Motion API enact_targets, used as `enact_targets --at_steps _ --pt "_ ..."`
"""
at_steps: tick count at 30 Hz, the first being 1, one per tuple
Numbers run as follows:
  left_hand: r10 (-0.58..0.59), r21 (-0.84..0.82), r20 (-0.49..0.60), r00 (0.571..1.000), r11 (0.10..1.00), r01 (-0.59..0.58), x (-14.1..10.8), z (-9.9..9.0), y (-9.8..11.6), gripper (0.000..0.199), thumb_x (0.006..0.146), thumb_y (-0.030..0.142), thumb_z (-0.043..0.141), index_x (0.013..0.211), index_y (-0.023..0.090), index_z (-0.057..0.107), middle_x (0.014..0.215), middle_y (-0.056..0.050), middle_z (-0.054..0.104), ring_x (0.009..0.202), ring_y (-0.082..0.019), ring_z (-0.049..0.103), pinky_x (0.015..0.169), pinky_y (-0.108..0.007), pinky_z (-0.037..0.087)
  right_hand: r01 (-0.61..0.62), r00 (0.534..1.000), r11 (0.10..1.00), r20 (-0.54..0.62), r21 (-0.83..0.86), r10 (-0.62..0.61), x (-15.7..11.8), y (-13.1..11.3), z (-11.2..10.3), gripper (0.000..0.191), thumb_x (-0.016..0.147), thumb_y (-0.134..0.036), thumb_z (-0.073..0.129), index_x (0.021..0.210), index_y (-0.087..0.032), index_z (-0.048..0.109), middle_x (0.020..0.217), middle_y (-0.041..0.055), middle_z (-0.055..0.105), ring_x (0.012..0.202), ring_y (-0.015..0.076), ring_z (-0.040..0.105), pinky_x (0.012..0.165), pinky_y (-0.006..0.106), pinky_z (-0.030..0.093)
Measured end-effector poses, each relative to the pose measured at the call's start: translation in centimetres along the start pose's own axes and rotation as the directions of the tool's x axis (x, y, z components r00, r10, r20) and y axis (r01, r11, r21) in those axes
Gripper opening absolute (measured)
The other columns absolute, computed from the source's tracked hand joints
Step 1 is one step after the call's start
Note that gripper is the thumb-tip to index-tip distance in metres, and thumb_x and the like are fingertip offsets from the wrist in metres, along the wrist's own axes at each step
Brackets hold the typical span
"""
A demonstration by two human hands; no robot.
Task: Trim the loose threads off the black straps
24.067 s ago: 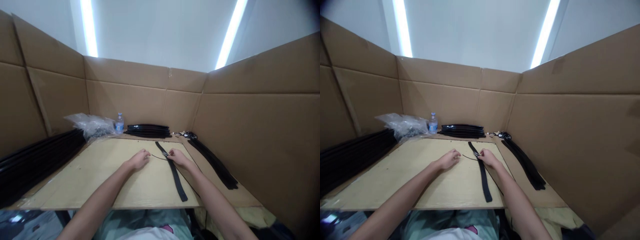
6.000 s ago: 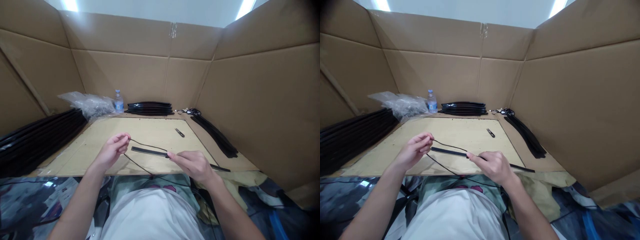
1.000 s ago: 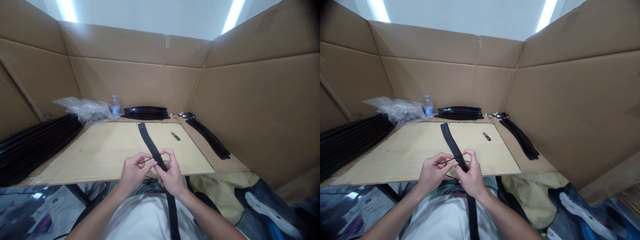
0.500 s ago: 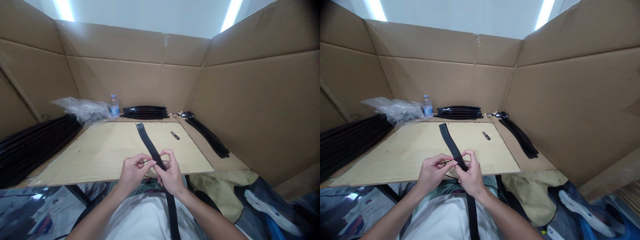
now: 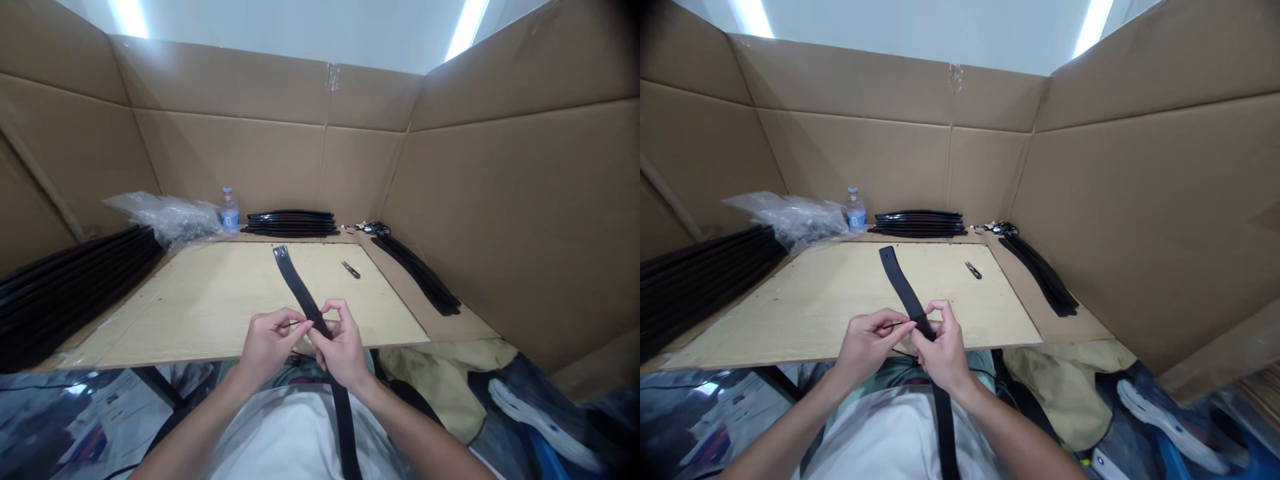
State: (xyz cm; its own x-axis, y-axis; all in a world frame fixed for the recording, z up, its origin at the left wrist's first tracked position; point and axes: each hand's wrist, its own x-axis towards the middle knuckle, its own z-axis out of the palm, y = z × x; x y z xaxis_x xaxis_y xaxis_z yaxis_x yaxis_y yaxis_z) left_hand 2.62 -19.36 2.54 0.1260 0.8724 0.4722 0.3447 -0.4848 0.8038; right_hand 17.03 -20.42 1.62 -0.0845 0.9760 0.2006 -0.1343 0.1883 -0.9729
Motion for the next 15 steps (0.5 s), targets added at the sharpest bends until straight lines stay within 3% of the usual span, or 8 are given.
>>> enact_targets --at_steps 3,8,11,15 --pt "-0.016 -0.012 0.0 1.0 1.0 0.016 0.0 0.06 0.0 0.019 0.076 0.033 0.064 0.074 0.015 0.067 0.046 0.006 0.035 0.042 -0.006 0.026 0.041 -0.021 0.02 0.004 1.0 1.0 0.003 0.007 -0.004 0.09 0.14 -0.01 0.032 0.078 -0.029 0.06 0.093 -0.025 0.032 0.045 -0.0135 0.048 0.028 0.005 0.035 0.026 0.012 0.028" --pt "-0.141 -0.108 0.021 0.99 0.984 0.142 0.13 0.28 0.13 0.021 0.076 0.036 0.063 0.077 0.015 0.063 0.046 0.005 0.041 0.04 -0.007 0.033 0.039 -0.019 0.023 -0.009 1.0 1.0 0.014 -0.015 0.009 0.31 0.41 -0.22 0.035 0.079 -0.034 0.061 0.102 -0.022 0.038 0.048 -0.0105 0.052 0.03 0.0049 0.038 0.029 0.013 0.029" --pt "-0.183 -0.148 0.044 0.982 0.971 0.188 0.25 0.36 0.19 0.021 0.077 0.036 0.062 0.078 0.015 0.06 0.046 0.006 0.042 0.04 -0.007 0.034 0.038 -0.018 0.023 -0.019 0.999 1.0 0.027 -0.01 0.019 0.36 0.7 -0.34 0.025 0.081 -0.04 0.058 0.084 -0.018 0.046 0.052 -0.0061 0.053 0.034 0.0043 0.04 0.031 0.014 0.031" --pt "-0.218 -0.159 0.061 0.974 0.961 0.225 0.4 0.43 0.07 0.024 0.076 0.038 0.062 0.081 0.015 0.059 0.047 0.006 0.041 0.041 -0.007 0.034 0.039 -0.018 0.024 -0.013 1.0 1.0 0.008 0.008 0.013 0.27 1.0 -0.32 0.032 0.082 -0.046 0.055 0.071 -0.017 0.045 0.054 -0.0031 0.056 0.037 0.0047 0.043 0.033 0.015 0.034"
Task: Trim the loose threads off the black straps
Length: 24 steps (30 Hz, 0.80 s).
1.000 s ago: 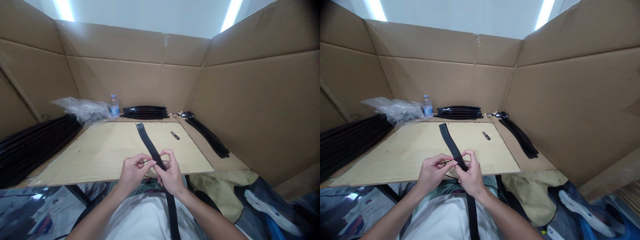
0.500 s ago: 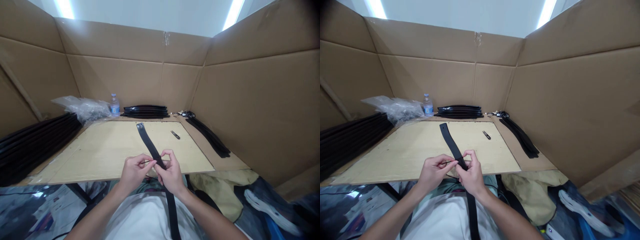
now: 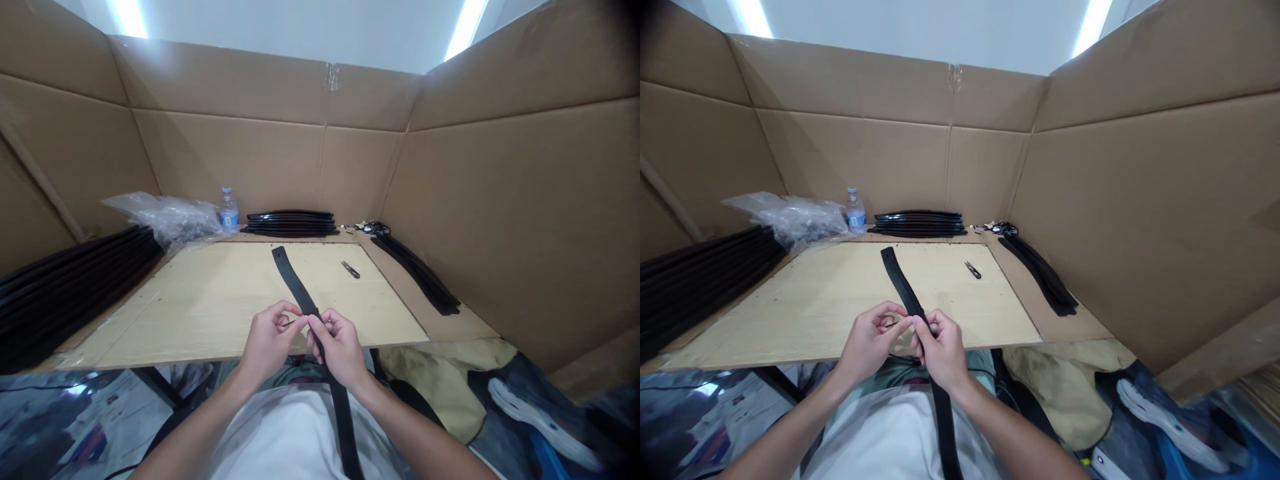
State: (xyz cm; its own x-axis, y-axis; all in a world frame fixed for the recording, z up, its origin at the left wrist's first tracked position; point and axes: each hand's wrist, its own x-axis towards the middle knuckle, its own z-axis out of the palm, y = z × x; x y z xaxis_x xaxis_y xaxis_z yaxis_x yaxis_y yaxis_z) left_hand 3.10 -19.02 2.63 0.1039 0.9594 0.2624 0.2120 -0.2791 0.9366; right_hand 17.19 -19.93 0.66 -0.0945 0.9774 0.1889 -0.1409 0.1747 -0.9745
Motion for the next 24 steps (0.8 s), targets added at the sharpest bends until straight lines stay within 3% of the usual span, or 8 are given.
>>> enact_targets --at_steps 12,19,24 --pt "-0.051 -0.04 0.096 0.994 0.998 0.055 0.16 0.04 -0.08 0.025 0.08 0.038 0.056 0.074 0.014 0.06 0.057 -0.001 0.061 0.048 -0.012 0.051 0.047 -0.021 0.037 0.075 0.997 0.983 0.006 -0.167 -0.075 -0.37 -0.06 0.01 0.031 0.086 -0.045 0.048 0.078 -0.016 0.057 0.059 -0.0006 0.057 0.043 0.0079 0.046 0.04 0.019 0.037" --pt "-0.068 -0.161 0.139 0.988 0.983 0.09 0.01 0.21 0.37 0.028 0.081 0.039 0.055 0.068 0.015 0.059 0.059 -0.004 0.065 0.053 -0.016 0.061 0.051 -0.024 0.045 0.114 0.993 0.961 0.039 -0.251 -0.108 -0.65 -0.67 -0.1 0.033 0.089 -0.042 0.044 0.078 -0.016 0.06 0.055 -0.0018 0.052 0.043 0.0089 0.045 0.043 0.02 0.036" --pt "-0.071 -0.161 0.114 0.991 0.983 0.089 0.06 0.19 0.39 0.027 0.081 0.036 0.057 0.066 0.014 0.059 0.056 -0.002 0.063 0.049 -0.014 0.059 0.048 -0.022 0.043 0.12 0.993 0.951 0.033 -0.285 -0.116 -0.72 -0.83 0.0 0.032 0.089 -0.042 0.044 0.078 -0.016 0.06 0.055 -0.0018 0.051 0.045 0.0089 0.046 0.044 0.02 0.036"
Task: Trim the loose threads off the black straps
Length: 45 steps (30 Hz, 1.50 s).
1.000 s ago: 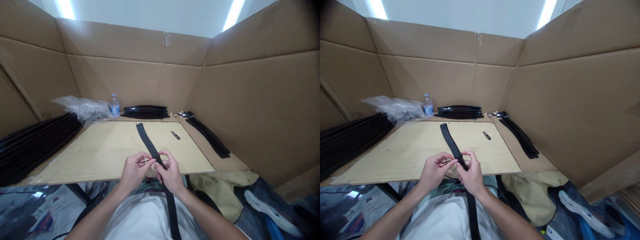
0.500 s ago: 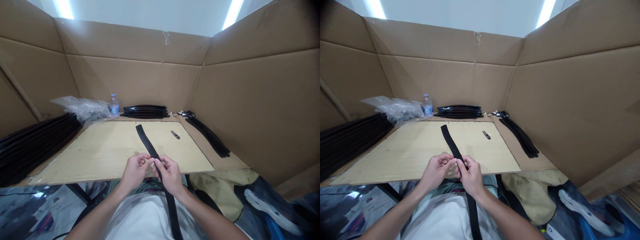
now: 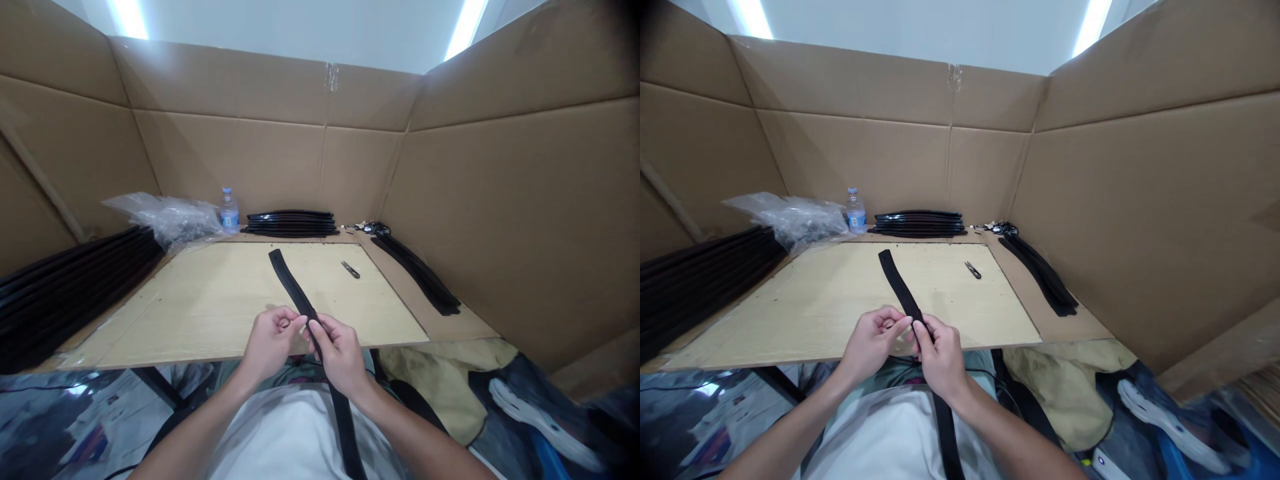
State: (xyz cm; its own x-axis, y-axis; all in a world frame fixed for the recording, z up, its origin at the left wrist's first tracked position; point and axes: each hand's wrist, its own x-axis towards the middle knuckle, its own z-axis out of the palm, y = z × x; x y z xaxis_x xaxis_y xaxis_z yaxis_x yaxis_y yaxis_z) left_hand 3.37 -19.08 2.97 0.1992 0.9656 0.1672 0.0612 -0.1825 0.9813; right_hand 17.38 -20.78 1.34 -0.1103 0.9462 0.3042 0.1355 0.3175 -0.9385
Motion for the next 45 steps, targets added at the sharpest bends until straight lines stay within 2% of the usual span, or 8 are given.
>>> enact_targets --at_steps 6,18,22,26,30,35,39,45 --pt "-0.004 0.033 -0.033 0.999 0.999 0.005 -0.1 0.1 0.1 0.024 0.079 0.031 0.059 0.064 0.014 0.056 0.052 0.0 0.06 0.045 -0.009 0.05 0.044 -0.018 0.035 -0.02 0.999 1.0 -0.028 0.001 0.02 0.1 0.1 0.2 0.033 0.09 -0.042 0.042 0.075 -0.017 0.057 0.052 -0.0023 0.051 0.043 0.0085 0.045 0.043 0.02 0.035" --pt "0.019 -0.003 -0.014 1.0 1.0 -0.019 -0.5 0.3 0.5 0.022 0.079 0.031 0.06 0.065 0.014 0.057 0.05 0.002 0.057 0.042 -0.008 0.046 0.043 -0.017 0.035 0.096 0.994 0.976 -0.032 -0.197 -0.105 -0.4 -0.8 -0.1 0.027 0.092 -0.033 0.04 0.078 -0.017 0.057 0.054 -0.0005 0.055 0.046 0.01 0.049 0.047 0.021 0.038" --pt "0.036 0.022 -0.064 0.997 0.999 -0.035 -0.8 0.4 0.9 0.022 0.078 0.031 0.062 0.066 0.013 0.058 0.055 0.001 0.059 0.045 -0.007 0.048 0.042 -0.015 0.034 0.065 0.996 0.99 -0.056 -0.122 -0.073 -0.7 -1.1 -0.2 0.017 0.087 -0.034 0.048 0.091 -0.018 0.054 0.061 -0.0001 0.06 0.046 0.0095 0.051 0.044 0.019 0.038" --pt "0.083 0.037 -0.102 0.991 0.996 -0.079 -1.5 0.7 1.3 0.022 0.078 0.031 0.063 0.067 0.013 0.057 0.058 0.0 0.06 0.05 -0.009 0.053 0.045 -0.016 0.039 0.031 0.998 0.999 -0.06 -0.014 -0.032 -1.0 -1.3 -0.2 0.03 0.083 -0.031 0.055 0.108 -0.022 0.04 0.053 -0.0066 0.056 0.037 0.0071 0.043 0.038 0.017 0.034" --pt "0.093 0.035 -0.135 0.986 0.995 -0.089 -2.0 0.8 1.7 0.021 0.077 0.031 0.063 0.067 0.013 0.057 0.055 0.002 0.055 0.046 -0.006 0.046 0.042 -0.015 0.034 0.062 0.998 0.99 -0.026 0.127 -0.059 -0.9 -1.3 -0.1 0.023 0.084 -0.026 0.055 0.1 -0.024 0.039 0.051 -0.0095 0.049 0.036 0.0047 0.039 0.038 0.015 0.032" --pt "0.029 -0.022 -0.1 0.995 0.999 -0.031 -2.0 0.5 1.8 0.02 0.073 0.029 0.068 0.07 0.013 0.057 0.057 0.002 0.055 0.049 -0.007 0.045 0.045 -0.016 0.035 0.042 0.999 0.973 -0.001 0.227 -0.043 -0.5 -1.5 -0.2 0.029 0.079 -0.02 0.06 0.097 -0.024 0.037 0.052 -0.0107 0.049 0.034 0.0022 0.036 0.037 0.013 0.031" --pt "0.031 -0.051 -0.07 0.997 0.998 -0.035 -1.6 0.4 1.3 0.022 0.072 0.031 0.068 0.072 0.013 0.056 0.06 0.001 0.055 0.051 -0.007 0.045 0.047 -0.017 0.036 0.005 1.0 0.96 0.006 0.279 -0.007 -0.2 -1.5 -0.3 0.032 0.077 -0.02 0.061 0.095 -0.025 0.035 0.049 -0.0121 0.048 0.032 0.0024 0.035 0.033 0.012 0.028" --pt "0.087 0.055 -0.143 0.986 0.995 -0.08 -1.3 0.5 0.6 0.024 0.074 0.032 0.067 0.088 0.015 0.058 0.054 0.008 0.025 0.048 -0.006 0.025 0.043 -0.017 0.02 -0.073 0.997 0.936 0.009 0.344 0.074 0.2 -0.9 -0.2 0.036 0.077 -0.026 0.062 0.096 -0.026 0.032 0.047 -0.0124 0.05 0.027 0.0036 0.033 0.027 0.012 0.025"
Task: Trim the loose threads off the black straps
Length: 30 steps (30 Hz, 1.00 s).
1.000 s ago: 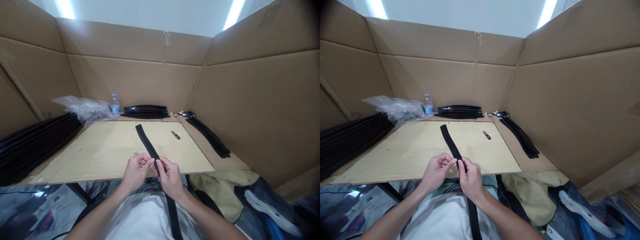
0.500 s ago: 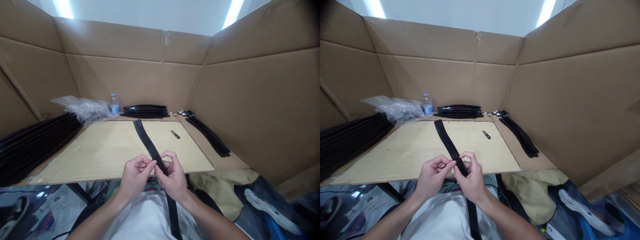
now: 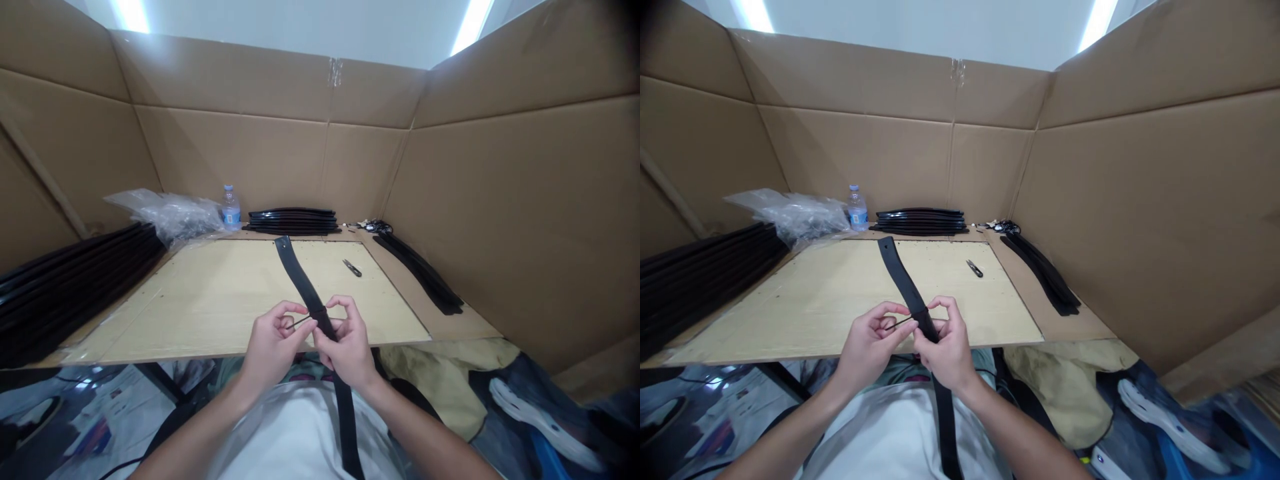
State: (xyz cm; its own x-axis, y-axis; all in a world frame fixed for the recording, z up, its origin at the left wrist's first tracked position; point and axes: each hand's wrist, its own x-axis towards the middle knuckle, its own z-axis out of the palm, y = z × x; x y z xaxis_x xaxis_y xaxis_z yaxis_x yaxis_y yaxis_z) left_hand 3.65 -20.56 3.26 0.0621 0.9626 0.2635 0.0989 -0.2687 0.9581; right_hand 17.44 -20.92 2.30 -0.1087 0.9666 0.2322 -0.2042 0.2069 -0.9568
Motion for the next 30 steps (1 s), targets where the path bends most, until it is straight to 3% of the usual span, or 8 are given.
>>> enact_targets --at_steps 12,16,22,27,30 --pt "0.092 0.169 -0.009 0.996 0.982 -0.089 -0.6 0.0 0.0 0.021 0.079 0.035 0.061 0.088 0.015 0.06 0.05 0.008 0.025 0.046 -0.007 0.022 0.043 -0.02 0.018 0.0 1.0 1.0 0.025 0.008 0.0 0.1 -0.2 0.0 0.033 0.078 -0.025 0.061 0.095 -0.026 0.033 0.043 -0.014 0.045 0.027 0.0038 0.032 0.027 0.011 0.025" --pt "0.021 0.11 0.024 1.0 0.994 -0.023 -0.6 0.0 0.6 0.022 0.079 0.035 0.061 0.088 0.015 0.06 0.049 0.008 0.029 0.045 -0.007 0.025 0.042 -0.019 0.02 0.036 0.999 0.999 0.038 0.041 -0.038 -0.3 -0.7 -0.1 0.035 0.08 -0.025 0.061 0.097 -0.026 0.031 0.05 -0.0124 0.048 0.032 0.0031 0.034 0.031 0.012 0.027" --pt "-0.021 -0.034 0.034 0.999 0.999 0.022 -0.6 -0.3 1.5 0.02 0.074 0.032 0.066 0.081 0.013 0.062 0.065 -0.001 0.06 0.054 -0.01 0.051 0.048 -0.019 0.038 0.038 0.978 0.984 0.195 0.176 -0.073 -0.5 -1.4 -0.8 0.017 0.087 -0.032 0.051 0.094 -0.021 0.039 0.067 -0.0012 0.059 0.045 0.0067 0.046 0.041 0.018 0.033" --pt "0.014 -0.094 0.033 0.999 0.996 -0.011 -1.1 -0.3 2.7 0.015 0.076 0.029 0.064 0.075 0.013 0.064 0.066 -0.004 0.065 0.058 -0.014 0.059 0.053 -0.021 0.045 0.002 0.978 0.972 0.202 0.235 -0.051 -0.7 -2.0 -0.4 0.019 0.086 -0.034 0.054 0.082 -0.02 0.043 0.07 0.0008 0.06 0.05 0.0088 0.049 0.045 0.02 0.034" --pt "0.008 -0.067 0.089 0.996 0.998 -0.002 -1.3 -0.7 3.4 0.017 0.078 0.03 0.062 0.073 0.013 0.062 0.061 -0.002 0.06 0.051 -0.011 0.054 0.048 -0.019 0.04 0.025 0.976 0.977 0.205 0.214 -0.07 -0.8 -2.1 -0.4 0.02 0.085 -0.034 0.055 0.079 -0.019 0.044 0.072 0.0013 0.06 0.052 0.0087 0.048 0.046 0.021 0.034"
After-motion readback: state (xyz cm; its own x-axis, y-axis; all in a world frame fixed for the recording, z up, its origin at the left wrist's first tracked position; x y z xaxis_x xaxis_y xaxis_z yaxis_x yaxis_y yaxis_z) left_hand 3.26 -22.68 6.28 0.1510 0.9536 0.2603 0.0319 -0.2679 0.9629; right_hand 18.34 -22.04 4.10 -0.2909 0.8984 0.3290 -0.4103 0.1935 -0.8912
